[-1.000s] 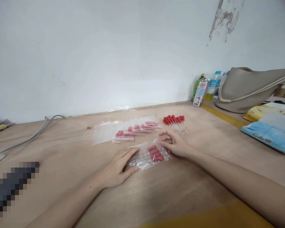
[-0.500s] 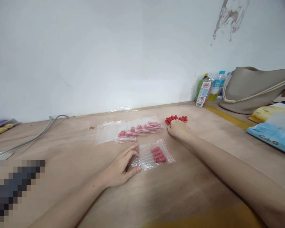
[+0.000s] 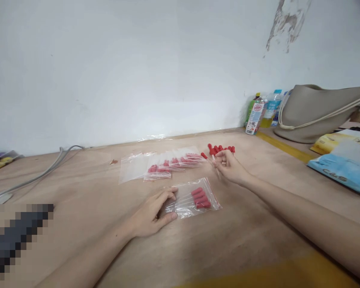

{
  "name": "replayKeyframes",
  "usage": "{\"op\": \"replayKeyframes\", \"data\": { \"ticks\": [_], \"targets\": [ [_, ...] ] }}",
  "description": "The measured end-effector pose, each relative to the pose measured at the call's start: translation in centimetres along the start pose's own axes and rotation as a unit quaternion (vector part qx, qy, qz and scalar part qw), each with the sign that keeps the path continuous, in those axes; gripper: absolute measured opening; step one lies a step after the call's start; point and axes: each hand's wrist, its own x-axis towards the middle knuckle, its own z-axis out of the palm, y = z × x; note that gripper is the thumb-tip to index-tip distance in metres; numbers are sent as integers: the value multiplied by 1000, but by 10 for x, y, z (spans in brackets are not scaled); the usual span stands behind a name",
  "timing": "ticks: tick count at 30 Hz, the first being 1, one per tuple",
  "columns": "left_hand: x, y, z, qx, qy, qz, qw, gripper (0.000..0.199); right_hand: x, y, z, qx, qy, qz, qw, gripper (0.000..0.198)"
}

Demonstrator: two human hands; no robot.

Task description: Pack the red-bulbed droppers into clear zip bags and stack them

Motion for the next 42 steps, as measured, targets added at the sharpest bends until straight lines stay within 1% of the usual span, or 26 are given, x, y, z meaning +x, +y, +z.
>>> {"op": "replayKeyframes", "data": {
  "ticks": [2, 5, 9, 12, 15, 17, 21, 23, 25, 28, 34, 36, 38, 40, 42],
  "targets": [
    [0, -1, 0, 13, -2, 6, 1000, 39, -13, 3, 3, 106, 7, 21, 994, 47],
    [0, -3, 1, 29, -2, 11, 1000, 50, -26, -1, 7, 190, -10, 70, 979, 78],
    [0, -5, 1, 36, -2, 13, 999, 50, -32, -13, 12, 223, 12, 140, 965, 96],
    [0, -4, 1, 34, -4, 10, 999, 50, -34, -16, 18, 239, 23, 179, 954, 101],
    [0, -4, 1, 29, 0, 7, 1000, 53, -37, -16, 23, 262, 9, 185, 947, 92],
    [0, -4, 1, 28, -1, 4, 1000, 54, -39, -15, 25, 277, 3, 187, 943, 78],
    [1, -3, 1, 30, -2, 7, 1000, 54, -41, -14, 27, 288, 12, 190, 939, 40],
    [1, -3, 1, 29, -2, 9, 1000, 53, -41, -13, 26, 285, 8, 190, 939, 29],
    [1, -3, 1, 28, -5, 5, 1000, 53, -42, -12, 25, 279, 2, 186, 942, 22],
    [0, -3, 1, 28, -8, -6, 1000, 54, -45, -9, 23, 268, -5, 178, 947, 21],
    [0, -3, 1, 34, -6, -1, 999, 54, -49, -7, 20, 288, 22, 163, 943, 35],
    [0, -2, 0, 34, -7, 1, 999, 53, -48, -7, 19, 274, -3, 165, 948, 36],
    [1, -2, 0, 33, -6, 3, 999, 53, -48, -7, 16, 245, -46, 164, 954, 36],
    [1, -1, 0, 32, -6, 4, 999, 54, -47, -7, 14, 204, -84, 162, 962, 36],
    [1, -2, 0, 34, -5, 3, 999, 53, -47, -6, 13, 152, -104, 157, 970, 34]
  ]
}}
